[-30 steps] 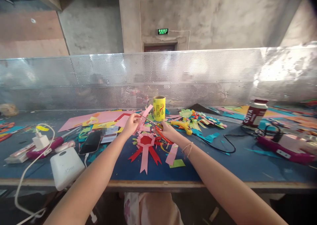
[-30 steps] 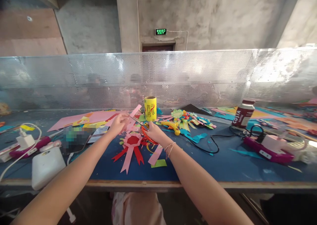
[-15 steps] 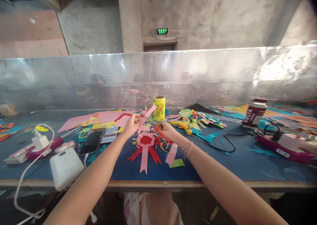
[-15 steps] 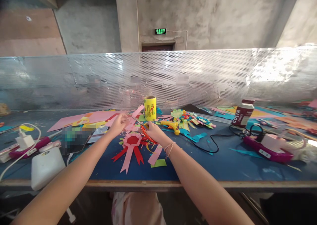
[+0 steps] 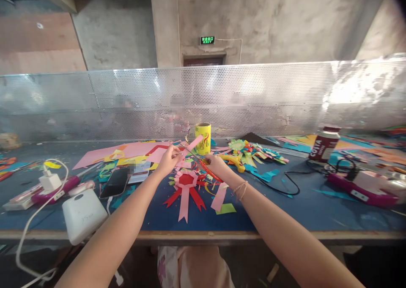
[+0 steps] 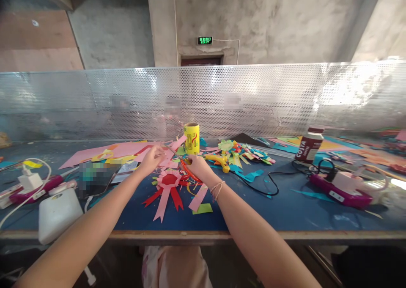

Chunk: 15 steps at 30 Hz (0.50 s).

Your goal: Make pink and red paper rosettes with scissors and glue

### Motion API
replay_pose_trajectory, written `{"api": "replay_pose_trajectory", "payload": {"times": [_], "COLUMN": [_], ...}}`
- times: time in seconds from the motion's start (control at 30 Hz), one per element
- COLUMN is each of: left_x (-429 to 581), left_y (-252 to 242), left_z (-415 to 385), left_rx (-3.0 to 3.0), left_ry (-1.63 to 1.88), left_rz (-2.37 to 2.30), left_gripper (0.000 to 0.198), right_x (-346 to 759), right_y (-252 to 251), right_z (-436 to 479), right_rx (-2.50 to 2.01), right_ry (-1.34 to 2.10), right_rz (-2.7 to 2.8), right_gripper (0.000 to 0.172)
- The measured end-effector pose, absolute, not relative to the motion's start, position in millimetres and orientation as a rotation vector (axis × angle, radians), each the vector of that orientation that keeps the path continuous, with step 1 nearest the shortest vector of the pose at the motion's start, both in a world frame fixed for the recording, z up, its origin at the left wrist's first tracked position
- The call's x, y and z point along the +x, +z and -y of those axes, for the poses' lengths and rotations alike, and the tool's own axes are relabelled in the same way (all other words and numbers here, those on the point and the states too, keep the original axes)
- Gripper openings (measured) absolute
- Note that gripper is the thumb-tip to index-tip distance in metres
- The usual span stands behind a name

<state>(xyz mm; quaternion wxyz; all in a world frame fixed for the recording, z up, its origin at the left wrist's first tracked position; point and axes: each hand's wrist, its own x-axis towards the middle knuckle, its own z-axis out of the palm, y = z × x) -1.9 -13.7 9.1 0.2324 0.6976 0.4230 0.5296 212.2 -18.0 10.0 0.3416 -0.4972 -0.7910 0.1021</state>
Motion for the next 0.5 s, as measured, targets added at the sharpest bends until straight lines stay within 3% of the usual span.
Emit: {"api": "replay_pose_trajectory", "payload": {"times": [0.17, 0.3, 0.4, 0.5], "left_x": [-4.6, -17.7, -29.8, -37.9], "left_y": [6.1, 0.2, -4.0, -8.6], "left_z": [9.0, -4.2, -11.9, -14.9], "left_rx": [1.958, 1.864, 1.797, 1.806], "left_ry": [1.430, 1.447, 1.262, 1.078], "left_rz": [-1.237, -1.584, -1.901, -2.020], "left_gripper": [0.014, 0.007, 0.006, 0.012], "right_x": [215.4, 219.1, 223.3, 228.8], "right_y": [15.8, 15.3, 10.0, 5.5], "right_z": [19.7, 19.9, 17.5, 16.2], "right_rx": [-1.403, -1.601, -1.712, -1.652], "right_ry": [0.202, 0.017, -0.072, -0.141], "right_rz": [2.100, 2.171, 2.204, 2.305], "right_gripper": [0.024, 0.032, 0.038, 0.027]}}
